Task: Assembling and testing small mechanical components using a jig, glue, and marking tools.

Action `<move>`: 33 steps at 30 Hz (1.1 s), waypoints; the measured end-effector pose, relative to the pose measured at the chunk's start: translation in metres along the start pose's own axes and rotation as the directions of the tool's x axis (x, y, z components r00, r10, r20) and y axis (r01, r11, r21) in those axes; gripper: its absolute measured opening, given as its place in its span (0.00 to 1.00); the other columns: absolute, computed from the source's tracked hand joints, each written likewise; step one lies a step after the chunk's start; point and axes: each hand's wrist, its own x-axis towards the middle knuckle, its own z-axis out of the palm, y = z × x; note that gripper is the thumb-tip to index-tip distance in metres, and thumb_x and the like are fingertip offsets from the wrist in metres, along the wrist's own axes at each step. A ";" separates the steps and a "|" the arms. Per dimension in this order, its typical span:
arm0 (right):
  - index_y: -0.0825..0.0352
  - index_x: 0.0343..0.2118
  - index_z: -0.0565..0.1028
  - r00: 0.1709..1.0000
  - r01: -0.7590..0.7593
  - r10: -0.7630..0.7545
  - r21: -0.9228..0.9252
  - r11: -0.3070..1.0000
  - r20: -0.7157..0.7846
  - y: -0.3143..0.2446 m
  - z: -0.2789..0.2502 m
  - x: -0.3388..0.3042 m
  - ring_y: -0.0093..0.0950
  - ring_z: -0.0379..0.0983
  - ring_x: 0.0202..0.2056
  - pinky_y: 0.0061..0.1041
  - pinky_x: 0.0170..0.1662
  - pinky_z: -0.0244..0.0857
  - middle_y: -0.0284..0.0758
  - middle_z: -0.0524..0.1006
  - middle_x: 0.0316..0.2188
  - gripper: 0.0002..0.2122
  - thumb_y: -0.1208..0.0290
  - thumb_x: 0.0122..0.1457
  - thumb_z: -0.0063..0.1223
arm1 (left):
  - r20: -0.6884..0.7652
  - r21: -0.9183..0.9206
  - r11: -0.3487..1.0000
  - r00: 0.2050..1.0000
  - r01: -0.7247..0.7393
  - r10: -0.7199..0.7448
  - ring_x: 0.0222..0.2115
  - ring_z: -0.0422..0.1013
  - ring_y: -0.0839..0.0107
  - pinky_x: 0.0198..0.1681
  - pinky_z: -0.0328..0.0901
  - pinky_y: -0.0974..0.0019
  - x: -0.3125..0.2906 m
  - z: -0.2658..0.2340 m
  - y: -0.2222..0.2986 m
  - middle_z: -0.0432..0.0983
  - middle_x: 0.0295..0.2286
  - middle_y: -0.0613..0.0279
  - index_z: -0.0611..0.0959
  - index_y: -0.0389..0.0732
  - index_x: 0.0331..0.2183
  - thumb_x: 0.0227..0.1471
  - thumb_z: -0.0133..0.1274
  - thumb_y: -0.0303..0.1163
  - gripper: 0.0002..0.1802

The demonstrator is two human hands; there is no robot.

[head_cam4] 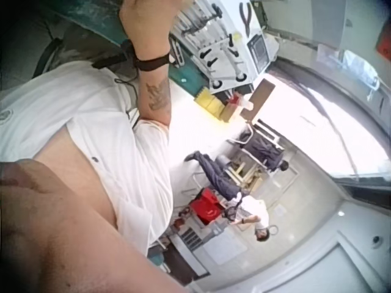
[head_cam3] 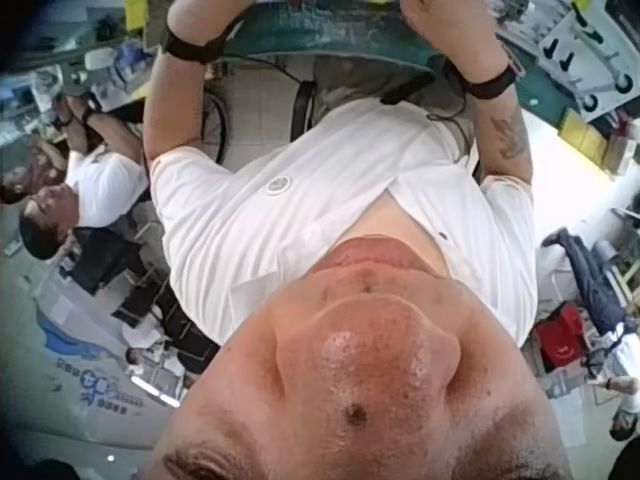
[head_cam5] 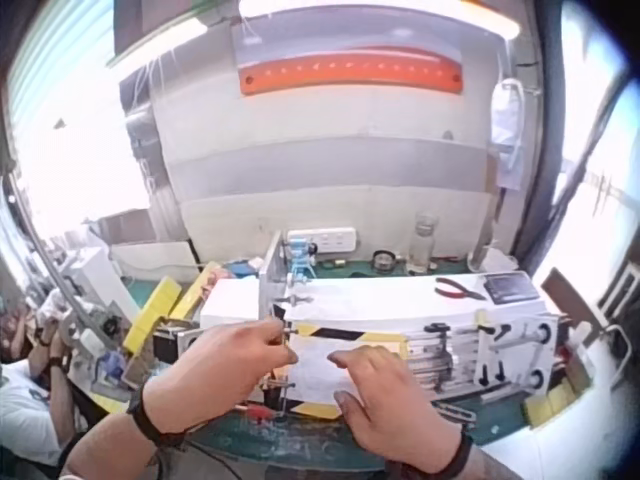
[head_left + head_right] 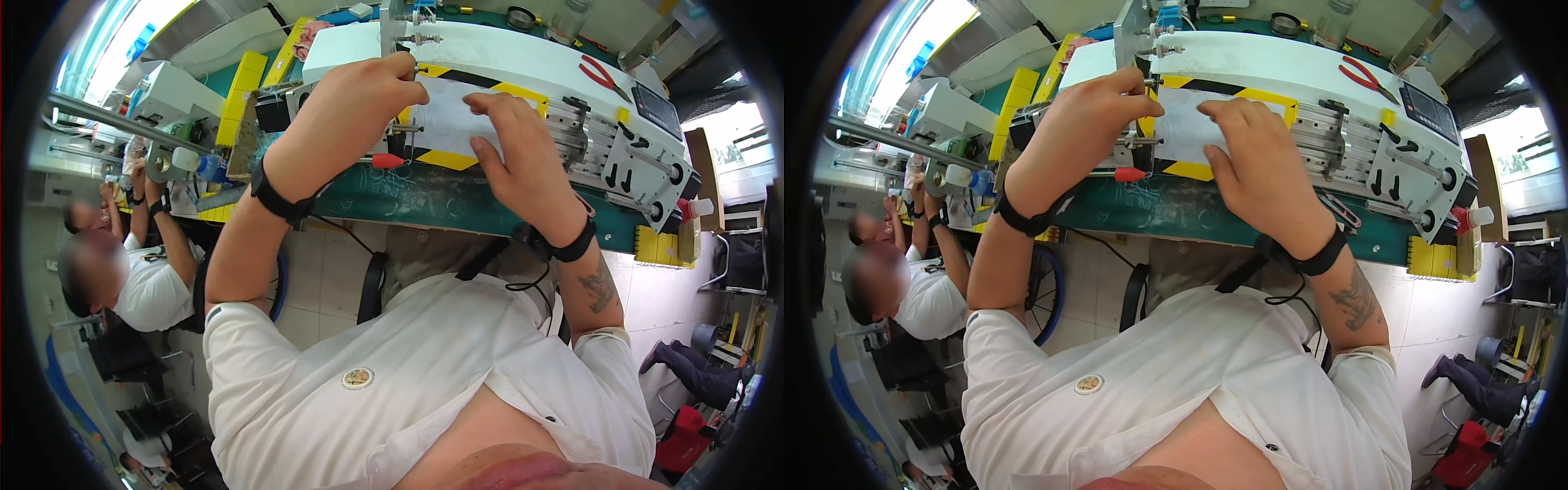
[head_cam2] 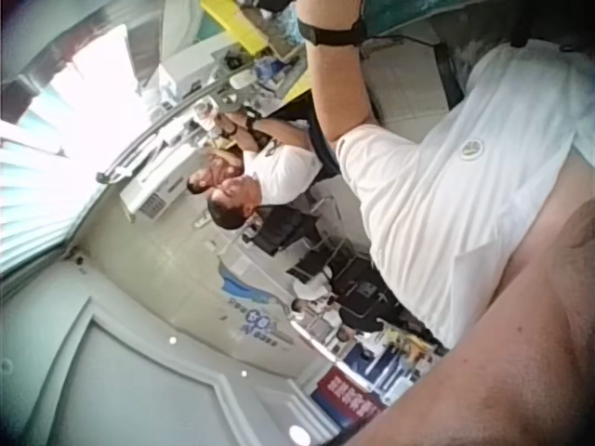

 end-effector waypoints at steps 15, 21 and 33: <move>0.66 0.63 0.76 0.999 -0.022 0.018 0.162 0.987 0.030 -0.003 0.028 0.019 0.49 0.75 0.60 0.48 0.65 0.65 0.45 0.80 0.57 0.21 0.78 0.66 0.61 | -0.324 -0.093 0.996 0.945 0.016 -0.045 0.38 0.79 0.58 0.42 0.75 0.57 -0.005 0.031 0.001 0.75 0.38 0.61 0.94 0.47 0.39 0.51 0.66 0.15 0.16; 0.66 0.63 0.79 0.999 0.004 0.008 0.267 0.964 -0.044 -0.008 0.033 0.019 0.48 0.74 0.61 0.48 0.66 0.64 0.44 0.79 0.59 0.23 0.80 0.64 0.61 | -0.610 -0.203 0.963 0.746 0.180 -0.268 0.39 0.73 0.56 0.46 0.68 0.54 -0.042 0.081 0.044 0.72 0.36 0.62 0.95 0.49 0.39 0.44 0.69 0.17 0.19; 0.57 0.64 0.83 0.999 -0.005 -0.015 -0.389 0.921 -0.048 -0.012 0.039 0.011 0.46 0.67 0.70 0.50 0.71 0.58 0.45 0.73 0.71 0.32 0.81 0.52 0.68 | -0.405 -0.484 0.802 0.723 0.349 -0.559 0.34 0.74 0.64 0.39 0.70 0.61 -0.018 0.040 0.045 0.78 0.35 0.57 0.94 0.38 0.47 0.61 0.64 0.23 0.13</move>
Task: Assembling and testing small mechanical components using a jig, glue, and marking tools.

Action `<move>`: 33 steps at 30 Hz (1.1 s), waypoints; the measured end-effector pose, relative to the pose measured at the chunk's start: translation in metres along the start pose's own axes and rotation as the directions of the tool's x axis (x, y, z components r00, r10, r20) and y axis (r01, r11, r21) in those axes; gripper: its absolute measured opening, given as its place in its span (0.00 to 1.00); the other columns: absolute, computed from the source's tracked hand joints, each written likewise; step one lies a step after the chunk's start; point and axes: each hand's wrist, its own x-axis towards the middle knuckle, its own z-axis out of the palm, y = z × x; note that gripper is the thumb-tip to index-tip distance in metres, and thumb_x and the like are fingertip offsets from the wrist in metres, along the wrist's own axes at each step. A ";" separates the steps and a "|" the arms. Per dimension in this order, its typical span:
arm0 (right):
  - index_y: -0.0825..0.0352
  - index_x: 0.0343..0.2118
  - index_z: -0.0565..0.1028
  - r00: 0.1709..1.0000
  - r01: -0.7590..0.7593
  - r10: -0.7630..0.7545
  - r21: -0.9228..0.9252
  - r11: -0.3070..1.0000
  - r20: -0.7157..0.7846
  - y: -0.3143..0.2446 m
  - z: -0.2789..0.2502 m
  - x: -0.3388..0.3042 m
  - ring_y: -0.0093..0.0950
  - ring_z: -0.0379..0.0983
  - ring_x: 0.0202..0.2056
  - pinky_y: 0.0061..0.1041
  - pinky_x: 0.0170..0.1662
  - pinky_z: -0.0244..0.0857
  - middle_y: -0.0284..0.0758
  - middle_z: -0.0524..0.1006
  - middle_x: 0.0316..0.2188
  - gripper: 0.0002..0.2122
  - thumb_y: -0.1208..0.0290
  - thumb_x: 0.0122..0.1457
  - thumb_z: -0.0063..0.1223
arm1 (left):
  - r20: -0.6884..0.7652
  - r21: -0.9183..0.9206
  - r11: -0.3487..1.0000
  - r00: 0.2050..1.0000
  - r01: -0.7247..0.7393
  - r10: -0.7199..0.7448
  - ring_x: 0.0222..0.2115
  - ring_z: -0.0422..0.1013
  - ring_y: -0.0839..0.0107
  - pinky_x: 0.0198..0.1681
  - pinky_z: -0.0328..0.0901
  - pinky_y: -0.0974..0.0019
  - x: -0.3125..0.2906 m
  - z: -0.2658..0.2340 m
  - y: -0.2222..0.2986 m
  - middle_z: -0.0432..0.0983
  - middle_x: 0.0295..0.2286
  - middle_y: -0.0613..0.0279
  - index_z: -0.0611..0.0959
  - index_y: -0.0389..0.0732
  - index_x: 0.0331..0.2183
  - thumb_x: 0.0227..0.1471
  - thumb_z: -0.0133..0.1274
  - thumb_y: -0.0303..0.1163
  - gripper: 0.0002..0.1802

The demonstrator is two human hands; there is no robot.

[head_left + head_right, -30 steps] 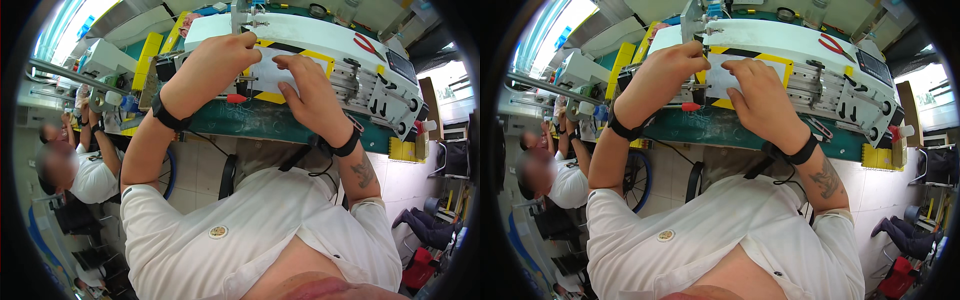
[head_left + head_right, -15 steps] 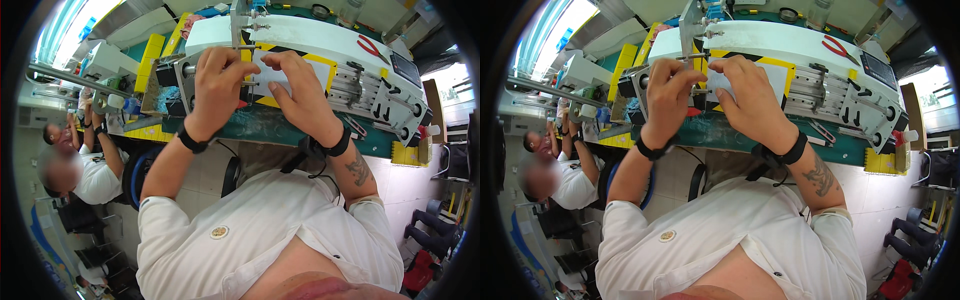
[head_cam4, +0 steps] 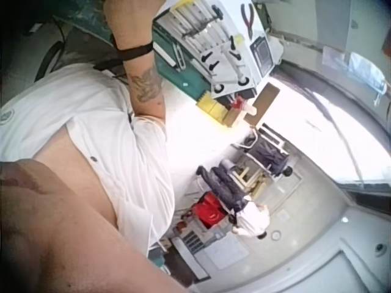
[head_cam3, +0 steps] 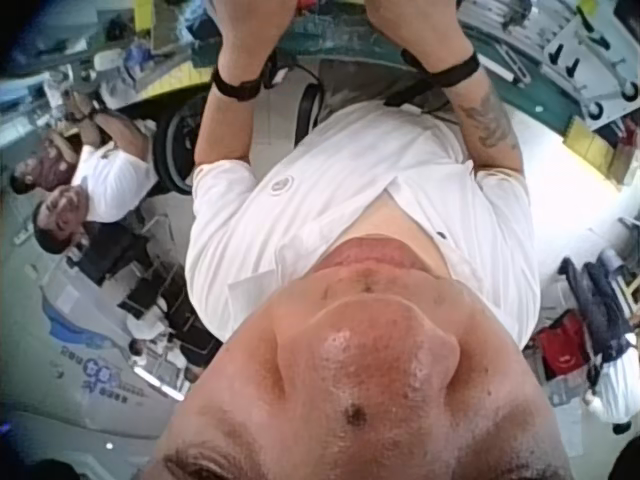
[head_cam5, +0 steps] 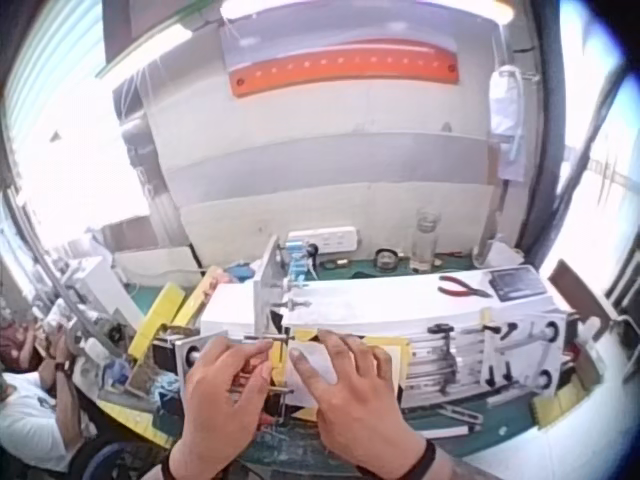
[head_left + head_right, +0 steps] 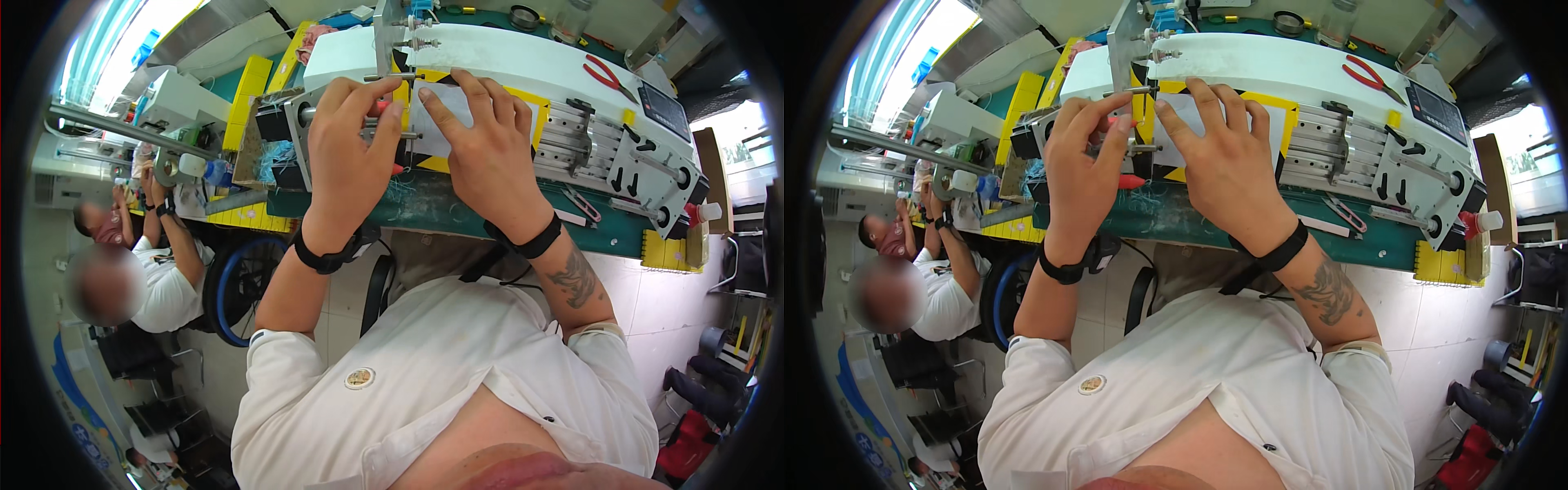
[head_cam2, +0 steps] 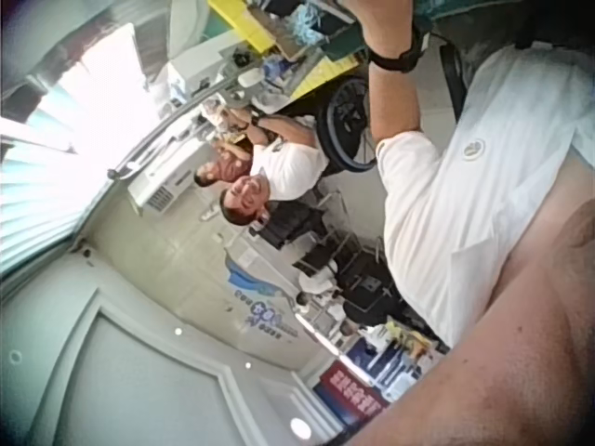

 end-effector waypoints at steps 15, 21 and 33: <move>0.52 0.70 0.80 1.000 0.011 -0.012 -0.029 1.000 -0.011 -0.002 -0.002 0.000 0.45 0.61 0.75 0.53 0.75 0.49 0.44 0.66 0.77 0.38 0.79 0.51 0.70 | -0.090 -0.049 0.997 0.994 -0.062 0.058 0.29 0.70 0.74 0.34 0.65 0.67 -0.006 0.015 -0.020 0.79 0.32 0.63 0.88 0.36 0.39 0.67 0.68 0.24 0.03; 0.54 0.69 0.81 1.000 0.009 -0.009 -0.043 0.999 0.003 -0.003 0.000 -0.002 0.44 0.63 0.74 0.55 0.77 0.47 0.44 0.70 0.74 0.37 0.79 0.52 0.69 | -0.179 0.253 0.954 0.962 -0.159 0.208 0.31 0.70 0.62 0.37 0.65 0.60 -0.021 0.011 -0.035 0.76 0.32 0.60 0.86 0.37 0.37 0.65 0.67 0.22 0.04; 0.58 0.66 0.82 1.000 0.021 -0.021 -0.055 0.998 0.007 -0.008 0.003 0.000 0.42 0.67 0.71 0.58 0.78 0.44 0.42 0.76 0.68 0.32 0.76 0.55 0.68 | -0.253 0.374 0.920 0.941 -0.119 0.224 0.41 0.73 0.48 0.48 0.65 0.47 -0.041 0.021 -0.046 0.76 0.35 0.54 0.84 0.39 0.36 0.59 0.68 0.22 0.07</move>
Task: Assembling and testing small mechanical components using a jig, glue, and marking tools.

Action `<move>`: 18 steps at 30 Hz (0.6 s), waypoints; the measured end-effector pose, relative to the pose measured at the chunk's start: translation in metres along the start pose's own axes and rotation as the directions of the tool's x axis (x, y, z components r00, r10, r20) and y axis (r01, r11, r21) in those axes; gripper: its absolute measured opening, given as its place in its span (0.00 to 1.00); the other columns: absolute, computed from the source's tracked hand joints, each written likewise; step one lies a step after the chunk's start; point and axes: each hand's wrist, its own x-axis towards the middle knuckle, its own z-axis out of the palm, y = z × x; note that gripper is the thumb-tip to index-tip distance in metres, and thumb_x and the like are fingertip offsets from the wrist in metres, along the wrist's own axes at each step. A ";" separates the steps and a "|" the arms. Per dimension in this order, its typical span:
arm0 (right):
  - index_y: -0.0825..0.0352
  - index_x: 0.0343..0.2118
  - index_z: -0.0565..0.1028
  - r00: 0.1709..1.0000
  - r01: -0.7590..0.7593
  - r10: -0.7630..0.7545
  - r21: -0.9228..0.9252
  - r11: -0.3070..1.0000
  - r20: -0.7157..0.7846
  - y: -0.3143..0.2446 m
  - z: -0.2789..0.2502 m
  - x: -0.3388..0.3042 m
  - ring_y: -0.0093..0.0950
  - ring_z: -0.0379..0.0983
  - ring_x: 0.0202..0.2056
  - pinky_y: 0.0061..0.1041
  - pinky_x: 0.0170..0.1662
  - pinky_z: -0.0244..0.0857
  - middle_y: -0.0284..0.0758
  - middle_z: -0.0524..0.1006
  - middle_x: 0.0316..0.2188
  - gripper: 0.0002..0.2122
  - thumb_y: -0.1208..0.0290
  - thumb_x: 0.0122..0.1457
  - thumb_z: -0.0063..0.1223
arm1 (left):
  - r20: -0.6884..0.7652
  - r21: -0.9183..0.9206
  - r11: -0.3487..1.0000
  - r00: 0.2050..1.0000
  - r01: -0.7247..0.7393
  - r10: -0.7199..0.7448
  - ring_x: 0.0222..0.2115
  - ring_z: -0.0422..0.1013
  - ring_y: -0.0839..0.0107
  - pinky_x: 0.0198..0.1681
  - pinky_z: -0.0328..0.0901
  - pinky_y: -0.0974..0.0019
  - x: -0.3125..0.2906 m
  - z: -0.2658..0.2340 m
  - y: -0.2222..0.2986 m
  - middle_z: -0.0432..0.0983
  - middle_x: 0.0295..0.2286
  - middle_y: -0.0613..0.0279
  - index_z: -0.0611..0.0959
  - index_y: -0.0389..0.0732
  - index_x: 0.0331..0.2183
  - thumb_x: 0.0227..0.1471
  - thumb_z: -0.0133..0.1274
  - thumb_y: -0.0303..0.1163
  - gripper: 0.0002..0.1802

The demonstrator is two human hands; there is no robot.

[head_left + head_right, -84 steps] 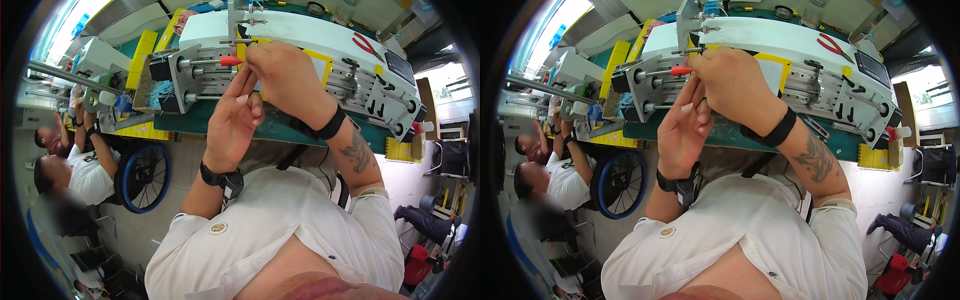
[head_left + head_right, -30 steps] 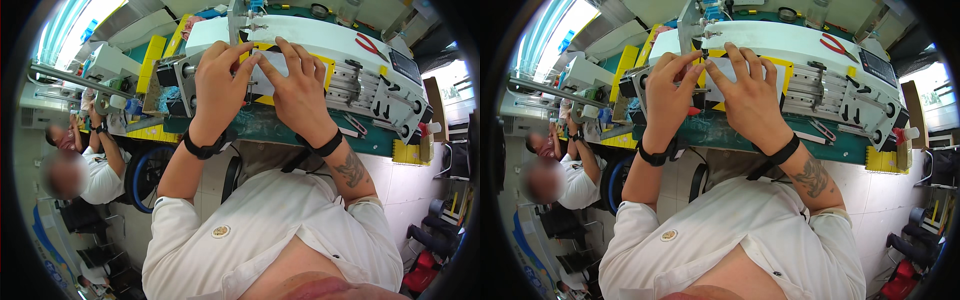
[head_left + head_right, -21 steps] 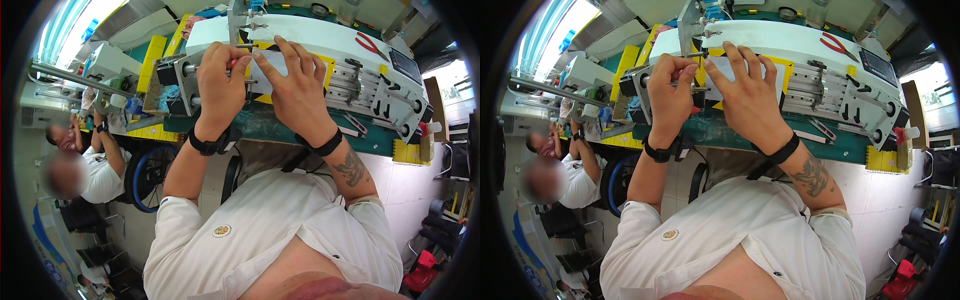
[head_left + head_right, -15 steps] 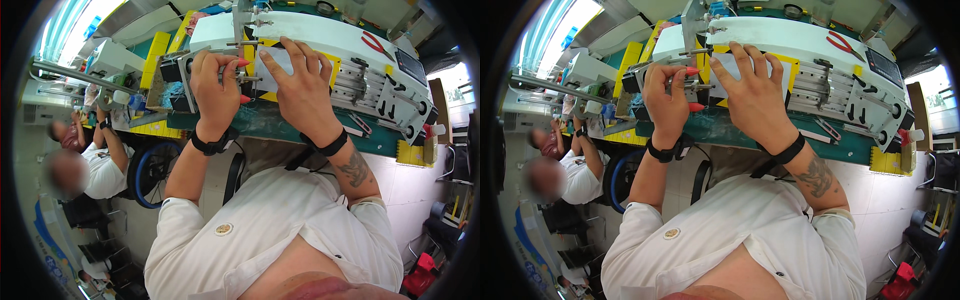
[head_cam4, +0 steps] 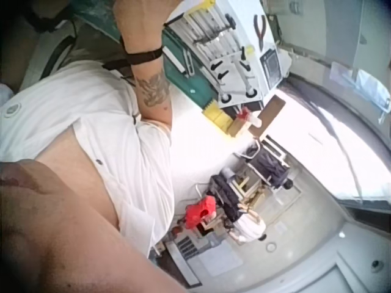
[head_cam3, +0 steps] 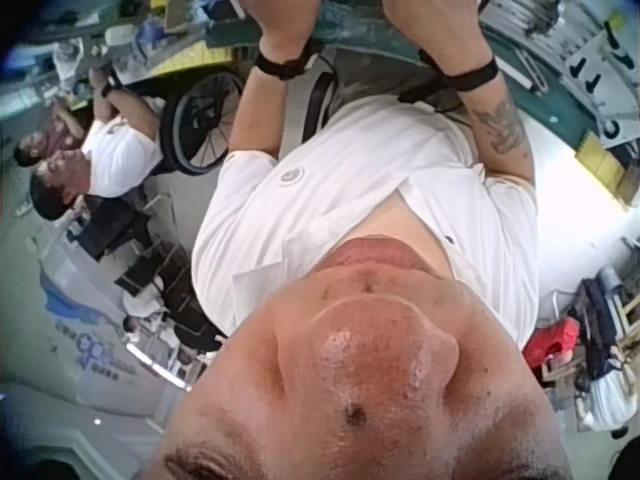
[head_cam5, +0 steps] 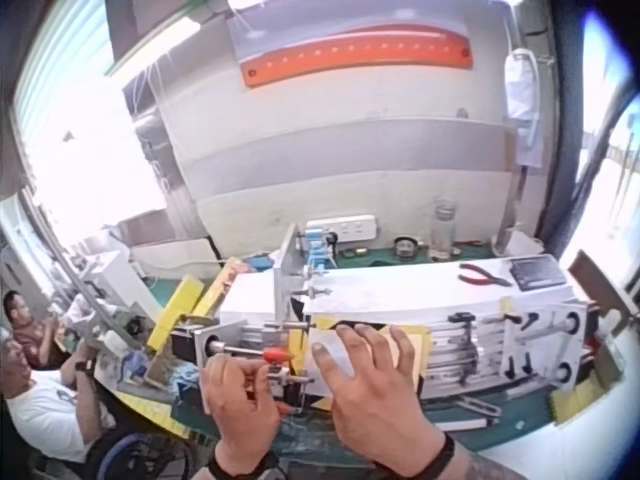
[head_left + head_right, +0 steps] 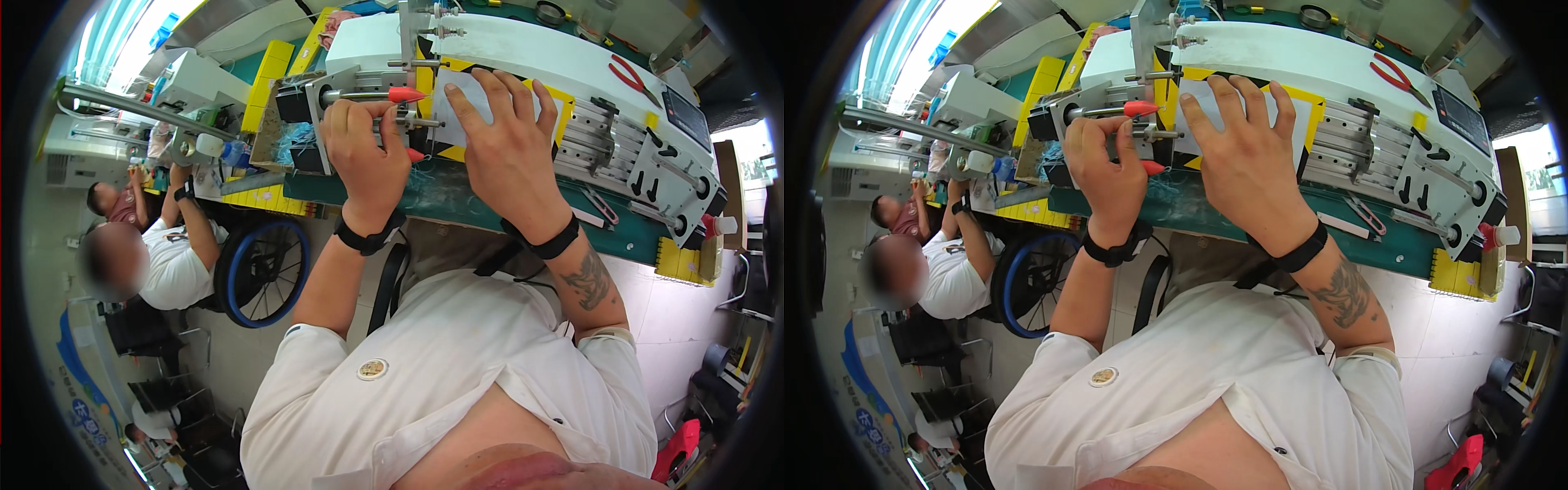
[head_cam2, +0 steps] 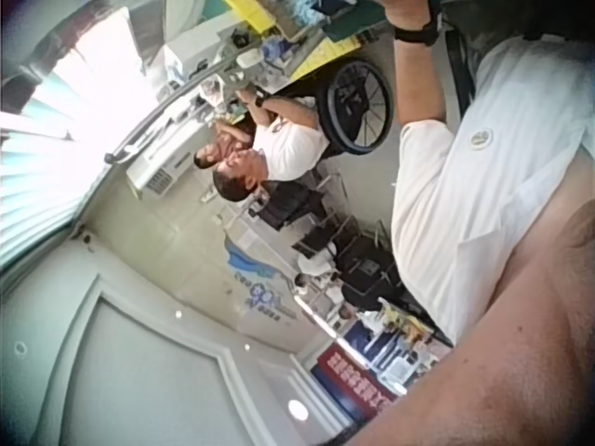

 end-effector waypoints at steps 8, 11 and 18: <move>0.62 0.63 0.83 1.000 0.017 -0.016 0.059 0.998 -0.018 0.000 -0.005 -0.004 0.43 0.69 0.69 0.59 0.79 0.45 0.42 0.78 0.65 0.28 0.75 0.55 0.68 | 0.076 -0.190 0.952 0.971 0.238 -0.227 0.35 0.73 0.53 0.40 0.66 0.53 -0.011 0.004 0.024 0.75 0.32 0.55 0.83 0.37 0.34 0.59 0.66 0.20 0.06; 0.63 0.62 0.84 0.999 0.033 -0.032 0.048 0.998 -0.030 0.010 -0.012 -0.013 0.43 0.71 0.69 0.60 0.79 0.45 0.42 0.79 0.65 0.27 0.74 0.55 0.68 | 0.126 -0.269 0.897 0.937 0.350 -0.327 0.30 0.71 0.59 0.35 0.65 0.56 -0.005 0.006 0.038 0.74 0.30 0.57 0.83 0.37 0.32 0.57 0.68 0.21 0.07; 0.59 0.53 0.87 0.979 -0.133 0.147 0.104 0.986 -0.140 0.073 -0.070 -0.090 0.43 0.74 0.68 0.56 0.77 0.53 0.41 0.81 0.63 0.23 0.78 0.53 0.64 | 0.306 -0.365 0.924 0.952 0.116 0.001 0.28 0.67 0.56 0.34 0.62 0.54 -0.025 -0.001 0.086 0.68 0.27 0.55 0.78 0.36 0.27 0.57 0.61 0.21 0.08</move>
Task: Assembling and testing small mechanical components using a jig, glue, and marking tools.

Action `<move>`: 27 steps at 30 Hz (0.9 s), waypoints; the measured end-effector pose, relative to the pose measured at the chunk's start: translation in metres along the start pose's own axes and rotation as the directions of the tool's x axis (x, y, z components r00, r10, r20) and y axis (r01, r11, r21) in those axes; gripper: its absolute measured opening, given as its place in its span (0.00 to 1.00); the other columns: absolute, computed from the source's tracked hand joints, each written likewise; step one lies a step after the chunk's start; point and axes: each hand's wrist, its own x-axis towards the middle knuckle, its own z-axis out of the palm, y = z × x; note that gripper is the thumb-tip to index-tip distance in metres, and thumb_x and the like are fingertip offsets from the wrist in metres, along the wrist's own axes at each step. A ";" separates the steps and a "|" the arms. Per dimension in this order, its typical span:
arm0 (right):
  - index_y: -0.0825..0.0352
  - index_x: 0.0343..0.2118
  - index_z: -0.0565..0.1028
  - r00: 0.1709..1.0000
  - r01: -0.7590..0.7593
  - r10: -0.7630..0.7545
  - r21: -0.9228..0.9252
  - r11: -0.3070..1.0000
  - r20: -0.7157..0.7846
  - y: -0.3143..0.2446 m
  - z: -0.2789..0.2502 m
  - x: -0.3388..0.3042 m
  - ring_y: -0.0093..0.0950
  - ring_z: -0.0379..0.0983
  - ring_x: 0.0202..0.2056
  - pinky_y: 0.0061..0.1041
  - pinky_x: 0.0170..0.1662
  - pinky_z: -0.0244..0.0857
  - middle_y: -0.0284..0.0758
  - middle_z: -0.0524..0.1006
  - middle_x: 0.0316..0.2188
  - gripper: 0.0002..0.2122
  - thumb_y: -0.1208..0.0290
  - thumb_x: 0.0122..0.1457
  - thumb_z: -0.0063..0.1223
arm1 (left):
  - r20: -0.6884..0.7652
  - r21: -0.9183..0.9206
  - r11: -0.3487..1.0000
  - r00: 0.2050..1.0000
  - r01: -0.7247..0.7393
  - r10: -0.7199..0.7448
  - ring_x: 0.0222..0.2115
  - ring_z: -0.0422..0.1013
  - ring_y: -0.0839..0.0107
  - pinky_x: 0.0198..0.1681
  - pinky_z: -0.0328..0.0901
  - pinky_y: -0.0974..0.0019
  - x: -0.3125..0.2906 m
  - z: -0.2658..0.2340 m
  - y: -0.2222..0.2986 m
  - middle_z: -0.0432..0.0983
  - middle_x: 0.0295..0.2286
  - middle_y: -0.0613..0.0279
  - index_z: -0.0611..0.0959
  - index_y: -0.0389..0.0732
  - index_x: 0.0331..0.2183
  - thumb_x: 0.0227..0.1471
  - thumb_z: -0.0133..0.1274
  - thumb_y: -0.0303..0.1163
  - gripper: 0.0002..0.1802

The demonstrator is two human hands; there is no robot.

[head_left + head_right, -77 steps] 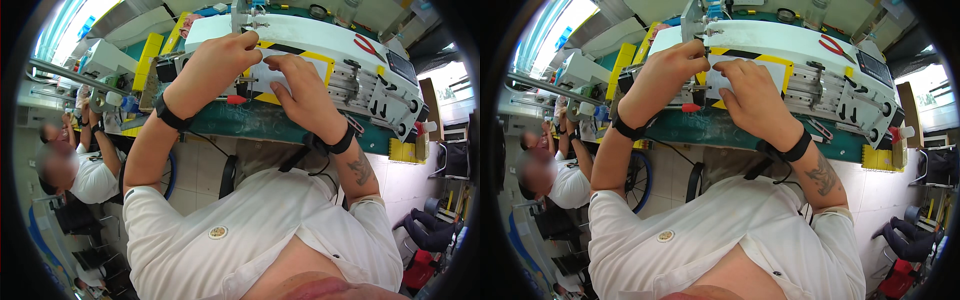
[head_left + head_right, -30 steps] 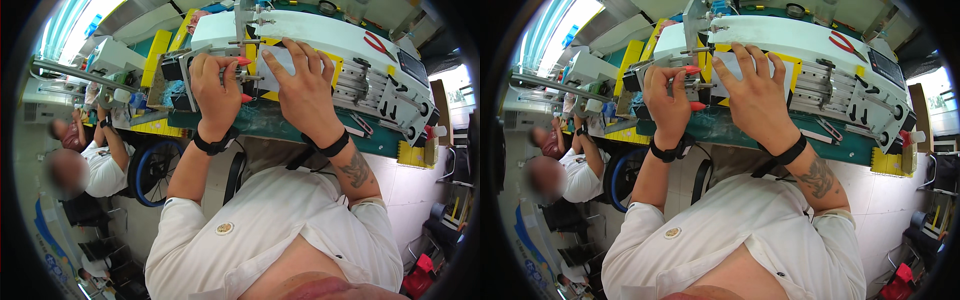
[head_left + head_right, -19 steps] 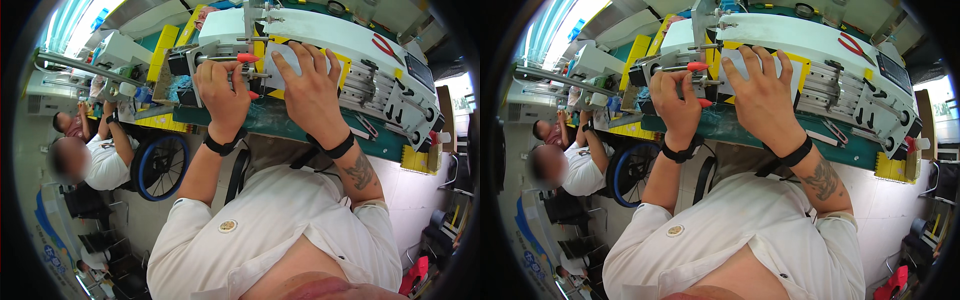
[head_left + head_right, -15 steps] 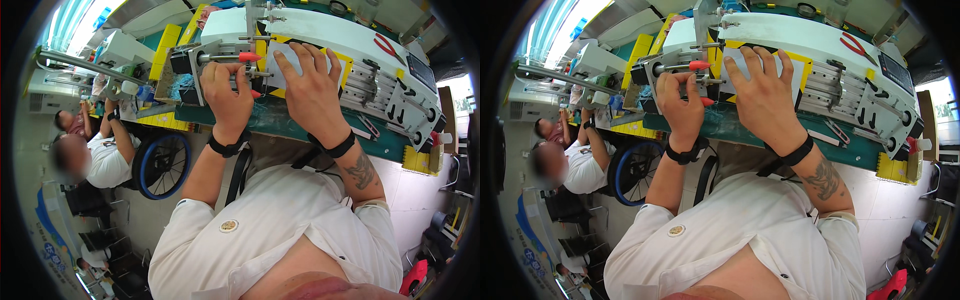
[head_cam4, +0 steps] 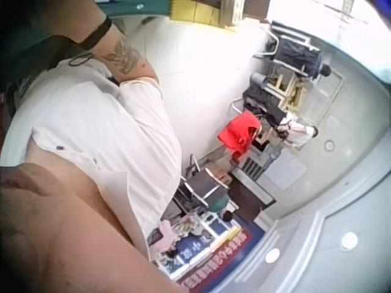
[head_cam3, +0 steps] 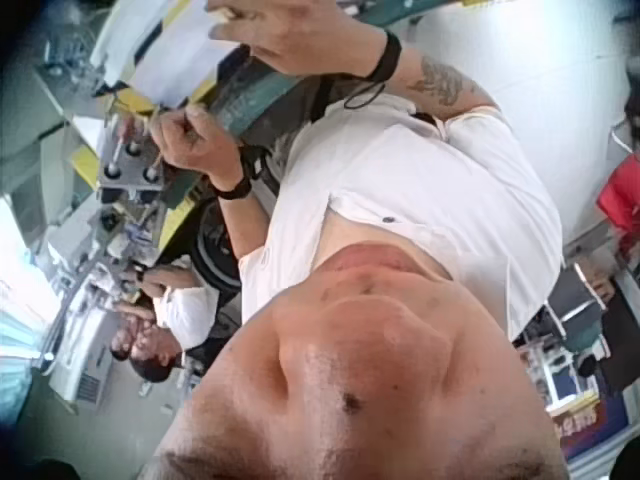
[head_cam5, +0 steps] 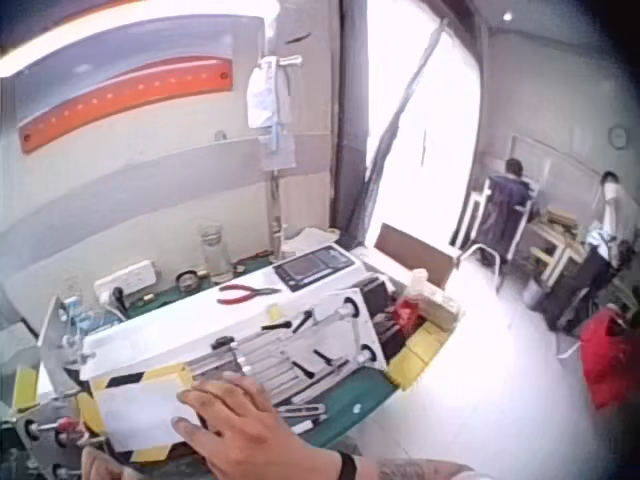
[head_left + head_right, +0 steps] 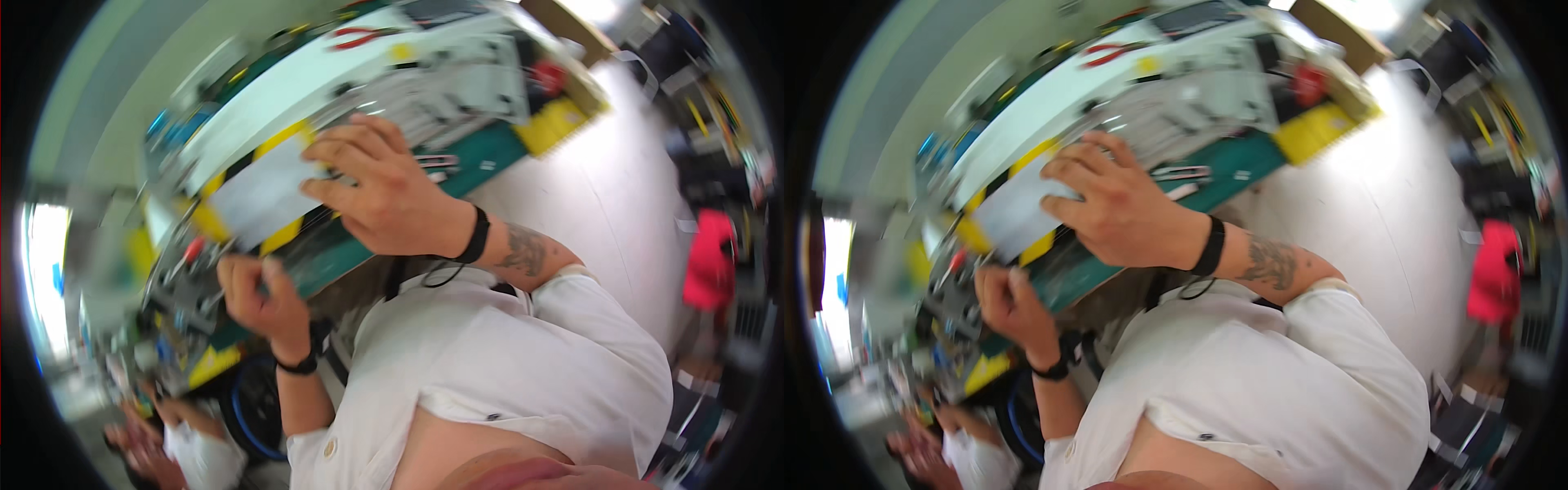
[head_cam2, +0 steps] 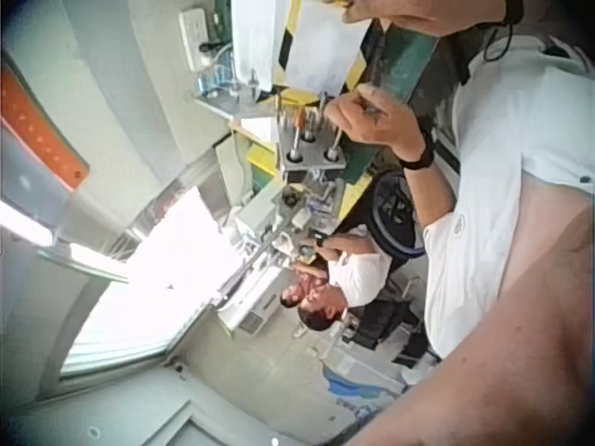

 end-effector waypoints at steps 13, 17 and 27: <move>0.69 0.47 0.87 0.357 -0.863 0.667 0.042 0.504 -0.654 0.285 -0.194 -0.320 0.31 0.88 0.41 0.33 0.50 0.81 0.39 0.90 0.41 0.09 0.78 0.70 0.58 | 0.646 -0.601 0.791 0.512 -0.116 0.566 0.60 0.78 0.43 0.65 0.72 0.48 0.001 0.197 0.108 0.77 0.69 0.45 0.82 0.39 0.68 0.62 0.61 0.20 0.33; 0.68 0.46 0.88 0.352 -0.888 0.628 -0.036 0.458 -0.694 0.330 -0.207 -0.338 0.35 0.88 0.40 0.35 0.51 0.82 0.41 0.90 0.40 0.08 0.75 0.69 0.60 | 0.670 -0.581 0.779 0.404 -0.237 0.623 0.65 0.71 0.43 0.69 0.67 0.45 -0.003 0.250 0.133 0.64 0.77 0.51 0.74 0.43 0.75 0.58 0.64 0.21 0.44; 0.68 0.38 0.84 0.358 -0.887 0.628 -0.041 0.460 -0.691 0.376 -0.197 -0.338 0.40 0.86 0.35 0.38 0.44 0.81 0.41 0.87 0.35 0.05 0.72 0.67 0.64 | 0.712 -0.400 0.770 0.360 -0.497 0.603 0.54 0.73 0.51 0.64 0.69 0.46 -0.002 0.305 0.171 0.62 0.78 0.56 0.76 0.45 0.74 0.55 0.66 0.22 0.45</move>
